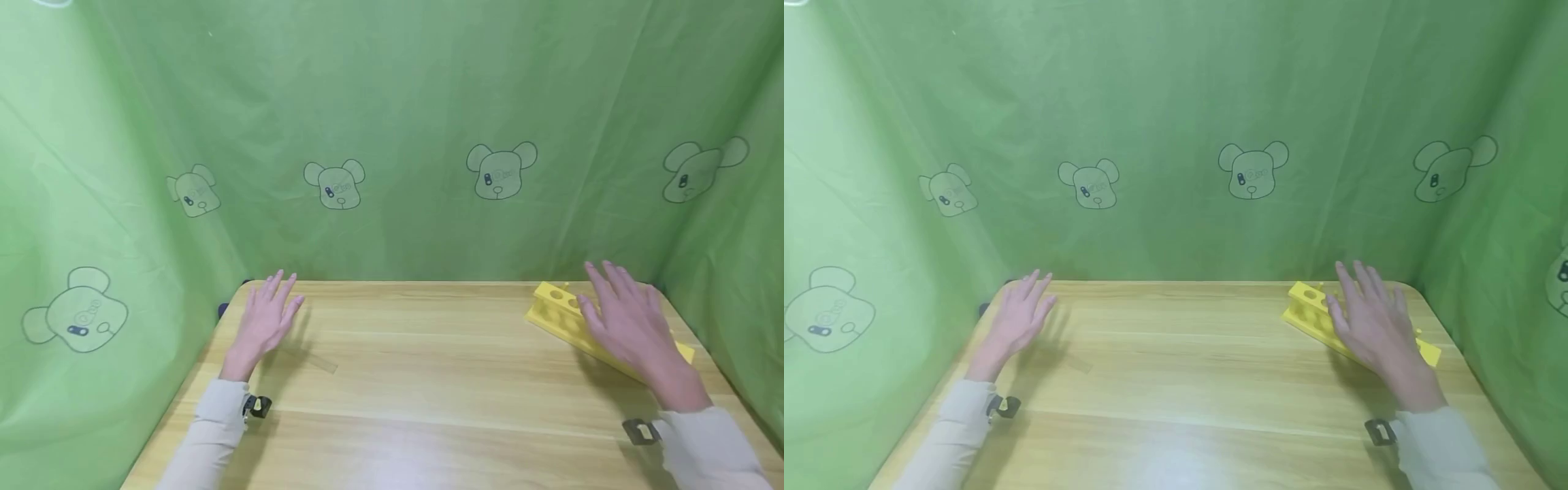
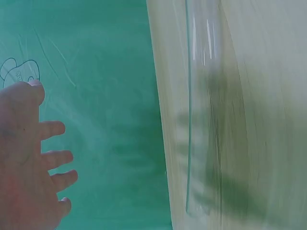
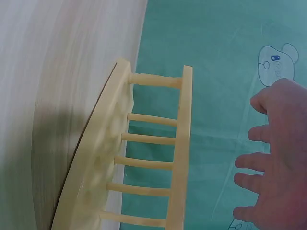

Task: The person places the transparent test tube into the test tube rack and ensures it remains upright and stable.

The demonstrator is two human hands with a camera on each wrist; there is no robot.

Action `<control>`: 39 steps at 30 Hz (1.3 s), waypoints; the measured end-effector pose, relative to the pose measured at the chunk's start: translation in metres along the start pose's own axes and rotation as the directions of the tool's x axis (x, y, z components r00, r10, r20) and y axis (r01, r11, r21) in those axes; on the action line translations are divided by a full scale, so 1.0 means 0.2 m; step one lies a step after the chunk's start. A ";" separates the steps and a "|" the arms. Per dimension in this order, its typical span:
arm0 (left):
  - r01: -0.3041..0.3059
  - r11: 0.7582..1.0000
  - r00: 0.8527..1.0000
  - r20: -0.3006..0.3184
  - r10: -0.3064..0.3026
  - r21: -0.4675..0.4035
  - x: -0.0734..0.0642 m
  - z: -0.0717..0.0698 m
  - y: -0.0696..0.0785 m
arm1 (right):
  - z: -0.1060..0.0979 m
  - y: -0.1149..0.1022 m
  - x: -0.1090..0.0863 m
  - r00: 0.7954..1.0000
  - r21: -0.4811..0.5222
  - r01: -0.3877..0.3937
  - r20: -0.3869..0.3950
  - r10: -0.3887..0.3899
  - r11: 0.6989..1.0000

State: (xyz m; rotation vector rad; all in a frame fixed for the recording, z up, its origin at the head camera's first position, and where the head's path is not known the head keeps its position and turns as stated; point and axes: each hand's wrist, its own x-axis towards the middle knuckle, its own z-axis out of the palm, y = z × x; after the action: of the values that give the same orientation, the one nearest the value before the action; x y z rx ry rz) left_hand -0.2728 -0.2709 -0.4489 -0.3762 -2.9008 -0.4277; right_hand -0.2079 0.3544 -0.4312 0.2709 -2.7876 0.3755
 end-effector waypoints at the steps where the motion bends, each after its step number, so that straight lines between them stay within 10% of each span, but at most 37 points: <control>1: 0.000 1.000 1.000 -0.003 0.000 -0.008 0.00 0.00 0.01 | 0.00 0.00 0.00 1.000 0.004 -0.001 -0.003 0.001 1.000; 39: -0.143 0.941 0.989 -0.077 0.125 -0.306 0.10 0.18 0.60 | -0.06 0.12 -0.17 0.987 0.263 -0.034 -0.145 0.075 0.964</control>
State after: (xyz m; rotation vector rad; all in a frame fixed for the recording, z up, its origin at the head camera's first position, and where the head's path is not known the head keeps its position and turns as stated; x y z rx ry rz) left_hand -0.2648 -0.1448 -0.4468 -0.5930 -2.7300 -0.8620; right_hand -0.1780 0.3857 -0.4371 0.2139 -2.5963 0.7458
